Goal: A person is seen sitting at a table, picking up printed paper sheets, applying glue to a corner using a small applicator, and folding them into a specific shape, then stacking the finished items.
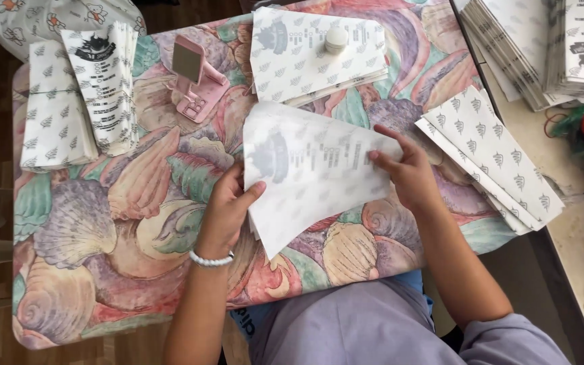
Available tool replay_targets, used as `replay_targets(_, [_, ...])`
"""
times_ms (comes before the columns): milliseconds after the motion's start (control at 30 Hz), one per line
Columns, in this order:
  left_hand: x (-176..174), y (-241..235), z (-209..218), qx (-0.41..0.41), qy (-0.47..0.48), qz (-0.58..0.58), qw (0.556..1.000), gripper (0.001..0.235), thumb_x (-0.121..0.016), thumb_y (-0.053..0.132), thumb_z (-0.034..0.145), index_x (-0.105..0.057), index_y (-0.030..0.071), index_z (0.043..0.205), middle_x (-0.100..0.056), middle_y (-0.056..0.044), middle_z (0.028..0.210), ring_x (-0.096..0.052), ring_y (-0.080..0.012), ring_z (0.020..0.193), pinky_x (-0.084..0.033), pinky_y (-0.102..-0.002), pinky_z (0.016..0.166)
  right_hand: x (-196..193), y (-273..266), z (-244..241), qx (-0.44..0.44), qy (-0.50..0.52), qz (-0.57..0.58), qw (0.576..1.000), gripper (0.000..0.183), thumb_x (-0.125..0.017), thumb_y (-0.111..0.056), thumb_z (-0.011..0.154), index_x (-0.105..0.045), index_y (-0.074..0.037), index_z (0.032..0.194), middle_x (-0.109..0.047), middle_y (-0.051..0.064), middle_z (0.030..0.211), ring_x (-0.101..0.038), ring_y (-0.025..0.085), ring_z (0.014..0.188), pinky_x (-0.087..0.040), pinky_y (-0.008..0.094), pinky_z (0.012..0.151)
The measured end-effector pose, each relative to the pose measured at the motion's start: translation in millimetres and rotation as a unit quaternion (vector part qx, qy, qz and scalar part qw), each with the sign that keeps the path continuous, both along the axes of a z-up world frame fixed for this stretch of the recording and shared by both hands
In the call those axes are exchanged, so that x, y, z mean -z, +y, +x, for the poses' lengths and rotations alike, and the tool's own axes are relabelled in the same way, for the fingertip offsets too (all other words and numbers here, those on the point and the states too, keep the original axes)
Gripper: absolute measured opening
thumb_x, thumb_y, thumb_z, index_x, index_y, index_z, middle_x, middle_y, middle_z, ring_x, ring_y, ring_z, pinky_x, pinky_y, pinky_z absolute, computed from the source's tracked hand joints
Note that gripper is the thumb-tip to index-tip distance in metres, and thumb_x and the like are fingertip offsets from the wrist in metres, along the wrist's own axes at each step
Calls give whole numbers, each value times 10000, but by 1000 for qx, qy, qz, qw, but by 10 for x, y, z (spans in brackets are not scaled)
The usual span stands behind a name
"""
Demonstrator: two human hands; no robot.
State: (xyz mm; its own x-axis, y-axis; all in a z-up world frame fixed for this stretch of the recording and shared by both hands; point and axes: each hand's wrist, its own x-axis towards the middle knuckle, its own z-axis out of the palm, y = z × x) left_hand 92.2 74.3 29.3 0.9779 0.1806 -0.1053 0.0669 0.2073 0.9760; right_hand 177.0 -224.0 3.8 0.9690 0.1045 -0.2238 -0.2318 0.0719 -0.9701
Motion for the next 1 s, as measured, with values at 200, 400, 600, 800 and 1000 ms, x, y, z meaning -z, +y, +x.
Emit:
replay_targets(200, [-130,-303,-283,-59,-129,175,974,190,-573,112,1018,-656,12,1155,-746,-157,946,-672,-189,940,-588,-392,824,197,-310,-261,64,-166,-6,984,438,-809,-40,874,-690,-40,1295,-740,105,955,-684,123,869,-601,306,868])
replay_targets(400, [17,-465,-283,-93,-136,235,958,203,-507,151,1055,-613,-5,1130,-703,-187,904,-689,-279,861,-556,-451,797,393,-185,-324,111,-191,-22,975,436,-868,-13,816,-703,-41,1218,-729,71,1006,-655,98,916,-582,303,862])
replay_targets(600, [163,-443,-262,-159,-128,234,951,200,-519,163,1060,-624,10,1135,-691,-165,930,-676,-261,900,-545,-434,857,354,-91,-399,120,-206,-27,971,426,-876,-36,828,-694,-48,1212,-718,73,1162,-645,91,1000,-562,290,904])
replay_targets(800, [353,-500,-177,-203,-134,219,945,243,-429,195,1095,-606,32,1128,-652,-125,895,-642,-241,839,-523,-398,827,301,-79,-454,107,-217,-18,970,546,-840,3,851,-636,-45,1354,-715,82,1097,-657,111,1006,-570,298,913])
replay_targets(1000, [873,-491,-124,-230,-139,224,937,273,-412,216,1110,-618,39,1135,-652,-109,906,-649,-216,878,-514,-381,829,289,35,-490,120,-217,23,968,673,-735,76,912,-478,-81,1514,-703,96,1144,-671,145,1052,-585,313,946])
